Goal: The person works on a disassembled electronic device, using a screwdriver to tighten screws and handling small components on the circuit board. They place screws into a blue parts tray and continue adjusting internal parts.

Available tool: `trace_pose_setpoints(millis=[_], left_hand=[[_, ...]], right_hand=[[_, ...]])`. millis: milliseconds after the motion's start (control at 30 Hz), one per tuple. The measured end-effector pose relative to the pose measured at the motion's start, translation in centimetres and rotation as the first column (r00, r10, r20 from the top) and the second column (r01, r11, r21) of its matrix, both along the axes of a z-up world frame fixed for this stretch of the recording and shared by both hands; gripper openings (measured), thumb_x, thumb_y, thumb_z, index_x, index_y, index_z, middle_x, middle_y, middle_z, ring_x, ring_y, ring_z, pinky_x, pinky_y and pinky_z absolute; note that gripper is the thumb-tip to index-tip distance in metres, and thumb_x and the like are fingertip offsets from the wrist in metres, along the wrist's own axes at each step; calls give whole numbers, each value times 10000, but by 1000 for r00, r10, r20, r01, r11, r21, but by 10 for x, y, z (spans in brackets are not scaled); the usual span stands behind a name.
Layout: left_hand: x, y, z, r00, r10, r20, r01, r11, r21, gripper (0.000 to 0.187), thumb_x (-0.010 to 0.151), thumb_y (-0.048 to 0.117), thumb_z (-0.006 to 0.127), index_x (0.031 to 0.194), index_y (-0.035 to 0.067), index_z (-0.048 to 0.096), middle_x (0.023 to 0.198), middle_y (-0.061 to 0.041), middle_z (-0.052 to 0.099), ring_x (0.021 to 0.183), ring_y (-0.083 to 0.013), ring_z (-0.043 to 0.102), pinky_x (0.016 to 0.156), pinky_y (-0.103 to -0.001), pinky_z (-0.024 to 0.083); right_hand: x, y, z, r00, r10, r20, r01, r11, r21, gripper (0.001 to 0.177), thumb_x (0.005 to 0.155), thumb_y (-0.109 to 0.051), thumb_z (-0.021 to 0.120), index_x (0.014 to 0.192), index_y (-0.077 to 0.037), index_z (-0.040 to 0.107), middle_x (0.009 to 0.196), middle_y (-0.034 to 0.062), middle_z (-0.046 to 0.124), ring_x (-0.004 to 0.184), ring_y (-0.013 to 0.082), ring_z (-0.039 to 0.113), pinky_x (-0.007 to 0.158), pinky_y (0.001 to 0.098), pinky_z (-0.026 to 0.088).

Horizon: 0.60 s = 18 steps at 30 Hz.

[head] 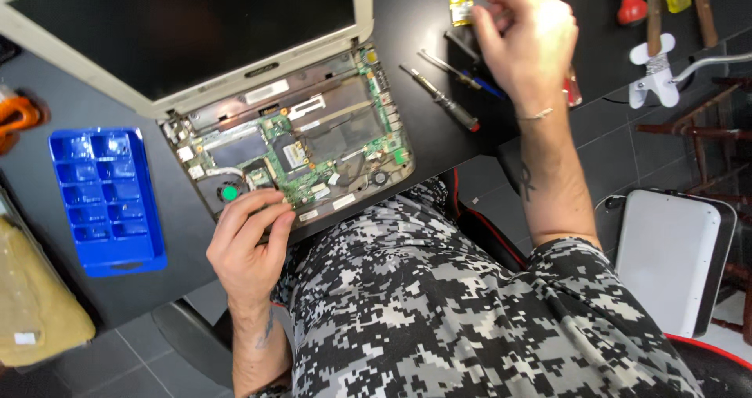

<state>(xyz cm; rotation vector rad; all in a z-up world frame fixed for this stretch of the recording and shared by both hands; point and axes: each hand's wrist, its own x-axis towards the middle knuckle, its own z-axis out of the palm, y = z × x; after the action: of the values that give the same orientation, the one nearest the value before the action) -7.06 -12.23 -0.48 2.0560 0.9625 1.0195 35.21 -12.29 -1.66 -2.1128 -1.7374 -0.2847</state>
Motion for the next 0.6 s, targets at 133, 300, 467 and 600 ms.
trace_pose_setpoints(millis=[133, 300, 467, 600], left_hand=[[2, -2, -1, 1000, 4, 3, -4, 1000, 6, 39, 932, -44, 746, 895, -47, 734, 980, -171, 716, 947, -315, 699, 909, -433, 564], [1, -5, -1, 1000, 12, -14, -12, 1000, 6, 37, 934, -31, 745, 904, -54, 746, 976, -178, 725, 939, -316, 707, 886, -435, 594], [0, -5, -2, 999, 37, -3, -37, 999, 11, 43, 936, -41, 740, 896, -58, 744, 958, -177, 728, 925, -312, 708, 880, -430, 592], [-2, -6, -2, 999, 50, -1, -50, 999, 16, 45, 939, -37, 738, 906, -68, 742, 958, -186, 727, 915, -310, 705, 876, -432, 601]], right_hand=[[-11, 15, -2, 992, -126, -25, 125, 991, -53, 200, 905, -325, 841, 1007, -180, 749, 841, -64, 706, 686, 151, 688, 566, 415, 516], [-7, 24, -22, 978, -169, 120, 183, 977, -111, 374, 835, -363, 818, 1087, -128, 670, 883, -5, 726, 774, 301, 709, 519, 491, 521], [-1, 28, -9, 983, -185, -10, 180, 964, -196, 374, 769, -269, 784, 1108, -154, 676, 867, -81, 715, 781, 259, 695, 559, 479, 517], [2, 30, -1, 959, -204, -196, 149, 953, -264, 381, 720, -198, 719, 1101, -187, 704, 822, -142, 716, 750, 142, 692, 657, 404, 525]])
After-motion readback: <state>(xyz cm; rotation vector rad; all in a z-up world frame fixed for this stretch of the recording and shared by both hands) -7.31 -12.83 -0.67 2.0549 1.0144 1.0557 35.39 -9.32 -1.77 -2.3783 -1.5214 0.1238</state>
